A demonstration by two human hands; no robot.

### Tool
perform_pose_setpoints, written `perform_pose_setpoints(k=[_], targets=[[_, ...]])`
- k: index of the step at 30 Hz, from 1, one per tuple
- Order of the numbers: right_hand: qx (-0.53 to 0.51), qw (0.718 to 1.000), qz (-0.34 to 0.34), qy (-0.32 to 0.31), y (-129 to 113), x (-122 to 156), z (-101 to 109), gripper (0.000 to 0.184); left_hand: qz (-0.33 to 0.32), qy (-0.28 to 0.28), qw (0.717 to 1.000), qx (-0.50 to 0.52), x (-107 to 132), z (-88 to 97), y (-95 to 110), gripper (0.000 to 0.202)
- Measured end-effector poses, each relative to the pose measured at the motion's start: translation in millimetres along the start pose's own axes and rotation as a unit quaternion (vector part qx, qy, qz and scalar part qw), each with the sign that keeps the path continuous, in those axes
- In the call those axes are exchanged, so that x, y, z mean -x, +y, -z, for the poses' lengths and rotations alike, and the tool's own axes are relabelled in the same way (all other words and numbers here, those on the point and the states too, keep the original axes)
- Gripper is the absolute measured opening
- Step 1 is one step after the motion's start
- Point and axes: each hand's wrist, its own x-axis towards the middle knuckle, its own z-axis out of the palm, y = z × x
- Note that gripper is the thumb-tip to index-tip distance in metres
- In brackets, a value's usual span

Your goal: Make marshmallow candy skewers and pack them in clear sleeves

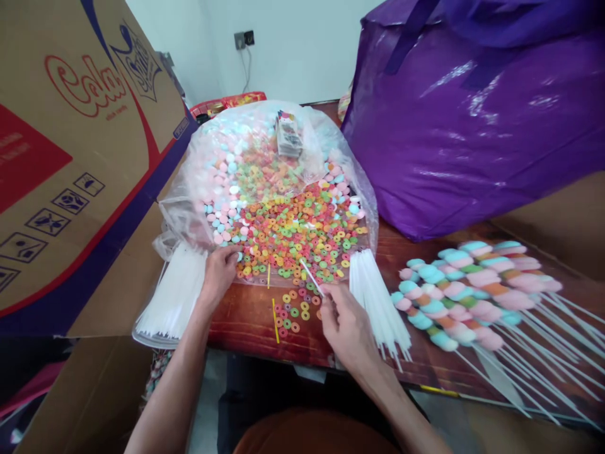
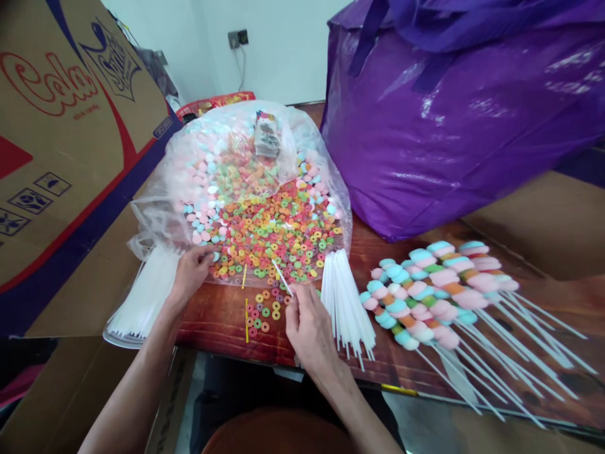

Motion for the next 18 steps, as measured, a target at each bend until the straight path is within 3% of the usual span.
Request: perform_pose_setpoints(k=[3,9,13,18], targets=[[-0.016,0.999,0.032,-0.011,-8,3,-8,0.019,0.000,-0.001,1.000,-0.005,-1,4.6,-3,0.028],[-0.021,0.998,0.065,-0.002,-14,5,-13,0.020,-0.025,-0.028,0.970,-0.238,-12,3.2,9,0.028],[-0.020,0.997,0.068,-0.008,-16,6,-16,0.020,-0.018,-0.059,0.963,-0.264,-15,-0.4,20,0.031],[-0.023,0.997,0.066,-0.022,-18,9,-17,0.019,0.002,-0.078,0.949,-0.307,-1,-0.5,26,0.034]])
